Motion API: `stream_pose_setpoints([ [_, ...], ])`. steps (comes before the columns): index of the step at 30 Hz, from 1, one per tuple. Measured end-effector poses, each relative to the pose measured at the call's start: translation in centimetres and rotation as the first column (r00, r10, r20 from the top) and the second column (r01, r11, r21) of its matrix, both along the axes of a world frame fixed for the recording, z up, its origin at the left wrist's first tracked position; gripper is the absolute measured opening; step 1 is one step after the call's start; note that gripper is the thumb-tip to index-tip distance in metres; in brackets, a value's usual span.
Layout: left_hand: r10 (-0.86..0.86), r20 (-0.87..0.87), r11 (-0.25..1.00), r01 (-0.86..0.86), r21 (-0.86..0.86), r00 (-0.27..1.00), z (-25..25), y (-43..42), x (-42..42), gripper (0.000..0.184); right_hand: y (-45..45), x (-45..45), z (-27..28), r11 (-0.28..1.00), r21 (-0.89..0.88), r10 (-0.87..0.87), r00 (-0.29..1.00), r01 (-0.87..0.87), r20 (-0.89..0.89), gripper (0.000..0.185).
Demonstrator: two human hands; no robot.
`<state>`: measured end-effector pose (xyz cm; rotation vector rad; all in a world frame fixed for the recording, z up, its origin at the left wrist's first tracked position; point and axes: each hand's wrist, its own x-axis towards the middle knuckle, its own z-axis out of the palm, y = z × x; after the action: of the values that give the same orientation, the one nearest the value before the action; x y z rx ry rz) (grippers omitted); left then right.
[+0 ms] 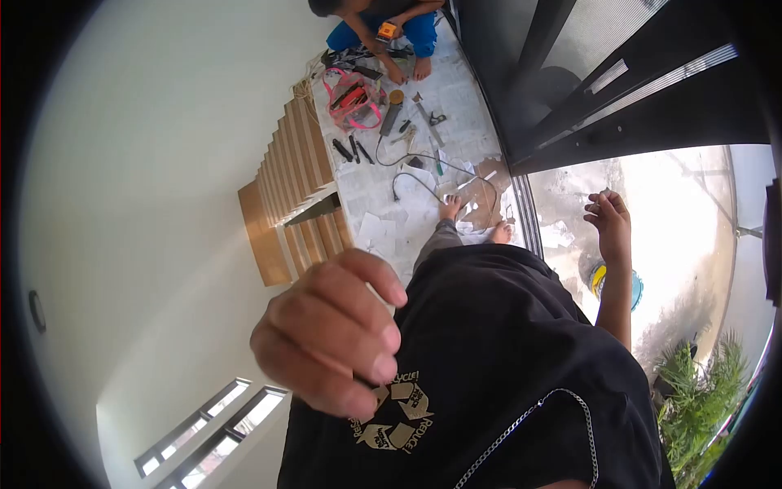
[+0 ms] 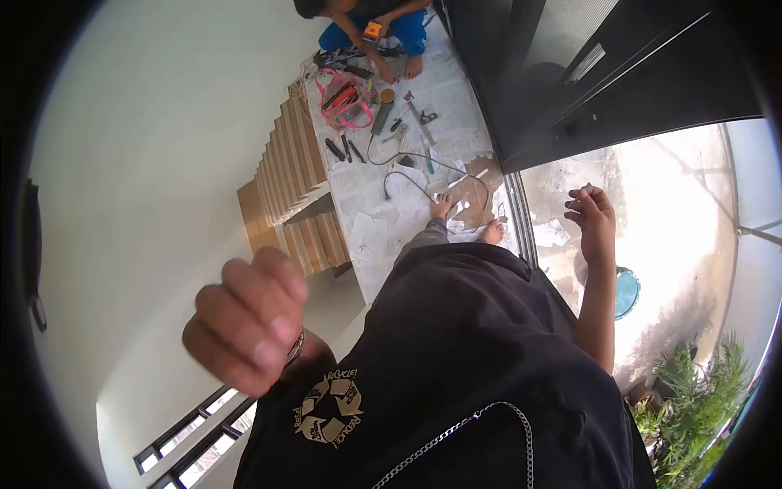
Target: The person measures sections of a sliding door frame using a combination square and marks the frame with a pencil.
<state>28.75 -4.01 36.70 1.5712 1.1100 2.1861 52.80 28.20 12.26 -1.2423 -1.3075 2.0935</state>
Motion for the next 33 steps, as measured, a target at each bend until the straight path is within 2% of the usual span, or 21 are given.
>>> stream_pose_setpoints([
  [1, 0.137, 0.044, 0.986, -0.141, 0.094, 0.99, 3.0, 1.1, 2.8, 0.011, 0.2, 0.4, -2.0, 0.998, -0.029, 0.056, 0.992, -0.053, 0.111, 0.006],
  [3, 0.219, 0.155, 0.974, -0.207, -0.093, 0.963, 6.6, 2.0, 6.4, 0.02, 0.0, 1.9, -7.1, 0.992, -0.057, 0.117, 0.978, -0.108, 0.171, 0.009],
  [4, 0.236, 0.367, 0.932, -0.316, 0.178, 0.9, 7.0, 4.3, 8.3, 0.018, -0.3, 2.9, -9.4, 0.972, -0.092, 0.232, 0.932, -0.214, 0.28, 0.011],
  [6, 0.193, 0.529, 0.794, -0.448, 0.41, 0.827, 8.6, 5.6, 10.8, 0.016, -1.2, 4.8, -13.9, 0.919, -0.159, 0.393, 0.819, -0.36, 0.417, 0.015],
  [7, 0.538, 0.592, 0.719, -0.693, 0.05, 0.6, 9.8, 5.0, 12.8, 0.019, -1.8, 5.9, -15.6, 0.897, -0.183, 0.441, 0.772, -0.403, 0.459, 0.017],
  [9, 0.81, 0.505, 0.487, -0.82, -0.299, 0.297, 9.5, 4.0, 13.1, 0.024, -3.1, 7.9, -17.4, 0.869, -0.289, 0.495, 0.69, -0.402, 0.528, 0.018],
  [10, 0.612, 0.502, 0.746, -0.656, -0.112, 0.611, 8.0, 2.8, 11.7, 0.027, -3.4, 9.4, -18.6, 0.864, -0.348, 0.501, 0.685, -0.364, 0.529, 0.018],
  [13, 0.33, 0.471, 0.891, -0.434, 0.13, 0.818, 6.5, 2.1, 10.1, 0.031, -4.4, 13.9, -20.7, 0.872, -0.413, 0.478, 0.648, -0.265, 0.593, 0.02],
  [14, 0.283, 0.398, 0.926, -0.357, 0.125, 0.873, 6.0, 0.9, 9.3, 0.031, -4.6, 15.0, -20.9, 0.872, -0.414, 0.481, 0.619, -0.263, 0.621, 0.021],
  [16, 0.225, 0.339, 0.955, -0.275, 0.107, 0.913, 5.5, -0.2, 8.1, 0.03, -5.3, 16.4, -20.5, 0.892, -0.405, 0.435, 0.616, -0.199, 0.656, 0.021],
  [18, 0.196, 0.46, 0.928, -0.315, 0.197, 0.866, 5.6, -1.0, 7.0, 0.029, -6.3, 17.3, -20.3, 0.907, -0.395, 0.396, 0.608, -0.143, 0.688, 0.02],
  [21, 0.342, 0.623, 0.804, -0.562, 0.194, 0.704, 6.1, -1.1, 5.1, 0.028, -8.1, 16.7, -21.0, 0.936, -0.339, 0.314, 0.647, -0.091, 0.695, 0.016],
  [22, 0.225, 0.547, 0.908, -0.377, 0.183, 0.806, 5.4, -3.2, 3.5, 0.028, -9.0, 15.9, -21.3, 0.939, -0.332, 0.309, 0.64, -0.089, 0.704, 0.014],
  [25, -0.031, 0.438, 0.992, -0.027, 0.127, 0.899, 2.6, -9.3, -3.2, 0.03, -12.5, 13.4, -22.4, 0.946, -0.304, 0.296, 0.697, -0.116, 0.653, 0.017],
  [26, -0.318, 0.186, 0.944, 0.328, -0.026, 0.93, 1.3, -10.7, -6.9, 0.012, -13.9, 10.9, -21.5, 0.953, -0.289, 0.261, 0.725, -0.089, 0.638, 0.018],
  [27, -0.605, -0.013, 0.772, 0.582, -0.258, 0.796, -0.4, -11.8, -9.8, 0.009, -16.2, 8.4, -19.9, 0.957, -0.282, 0.234, 0.743, -0.063, 0.627, 0.019],
  [29, -0.584, 0.09, 0.725, 0.568, -0.389, 0.807, -5.0, -13.7, -13.5, 0.02, -19.8, 3.0, -16.1, 0.959, -0.274, 0.226, 0.775, -0.07, 0.591, 0.021],
  [30, -0.514, 0.226, 0.684, 0.555, -0.474, 0.827, -7.6, -14.9, -15.4, 0.026, -21.0, 1.7, -15.6, 0.964, -0.253, 0.219, 0.778, -0.081, 0.589, 0.018],
  [31, -0.417, 0.605, 0.687, 0.671, -0.278, 0.678, -11.7, -16.6, -16.1, 0.03, -22.1, 0.4, -14.7, 0.967, -0.241, 0.213, 0.773, -0.08, 0.598, 0.015],
  [32, -0.502, 0.773, 0.753, 0.636, 0.169, 0.388, -17.6, -17.1, -17.1, 0.037, -23.0, -0.5, -14.2, 0.971, -0.229, 0.197, 0.781, -0.071, 0.593, 0.014],
  [33, -0.161, 0.796, 0.696, 0.639, -0.327, 0.584, -20.7, -18.9, -19.1, 0.038, -23.8, -1.0, -13.8, 0.974, -0.22, 0.184, 0.786, -0.063, 0.59, 0.014],
])
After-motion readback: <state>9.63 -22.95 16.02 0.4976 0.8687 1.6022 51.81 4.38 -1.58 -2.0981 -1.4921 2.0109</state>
